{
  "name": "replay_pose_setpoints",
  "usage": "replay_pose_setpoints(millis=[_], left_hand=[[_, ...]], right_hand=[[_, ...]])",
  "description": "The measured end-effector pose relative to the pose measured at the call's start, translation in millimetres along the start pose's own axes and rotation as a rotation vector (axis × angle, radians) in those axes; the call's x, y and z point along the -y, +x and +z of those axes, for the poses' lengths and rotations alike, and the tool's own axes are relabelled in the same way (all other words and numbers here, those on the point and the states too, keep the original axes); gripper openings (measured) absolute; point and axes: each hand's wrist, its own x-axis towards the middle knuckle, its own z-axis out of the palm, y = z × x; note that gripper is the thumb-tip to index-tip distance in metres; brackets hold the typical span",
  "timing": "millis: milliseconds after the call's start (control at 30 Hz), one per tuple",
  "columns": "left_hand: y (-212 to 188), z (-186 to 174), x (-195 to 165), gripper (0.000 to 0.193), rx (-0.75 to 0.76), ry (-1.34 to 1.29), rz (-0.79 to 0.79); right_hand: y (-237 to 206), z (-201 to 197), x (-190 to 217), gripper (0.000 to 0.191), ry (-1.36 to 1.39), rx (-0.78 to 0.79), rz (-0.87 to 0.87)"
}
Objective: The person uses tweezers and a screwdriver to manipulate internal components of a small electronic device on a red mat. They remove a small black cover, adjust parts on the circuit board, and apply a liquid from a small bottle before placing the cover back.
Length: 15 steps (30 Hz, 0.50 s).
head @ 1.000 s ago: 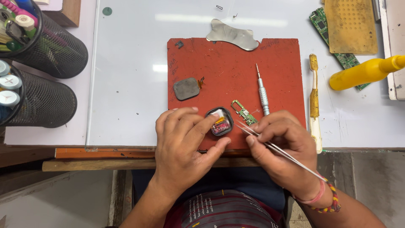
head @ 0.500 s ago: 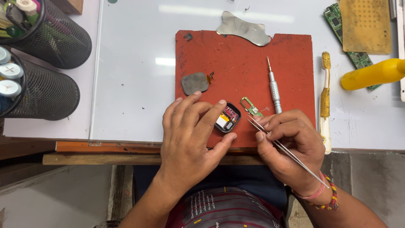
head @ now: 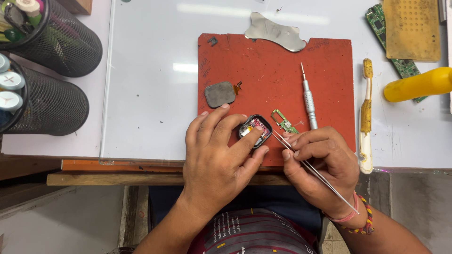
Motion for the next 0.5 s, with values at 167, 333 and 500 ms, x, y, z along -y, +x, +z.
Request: replay_pose_setpoints(millis=[167, 333, 500], left_hand=[[0, 1, 1, 0.029, 0.003, 0.004, 0.003], [0, 1, 2, 0.028, -0.004, 0.005, 0.014], [0, 0, 3, 0.026, -0.012, -0.003, 0.026]], right_hand=[[-1, 0, 3, 0.023, 0.031, 0.002, 0.033], [4, -19, 8, 0.013, 0.220, -0.089, 0.165], [26, -54, 4, 0.033, 0.544, -0.054, 0.309]])
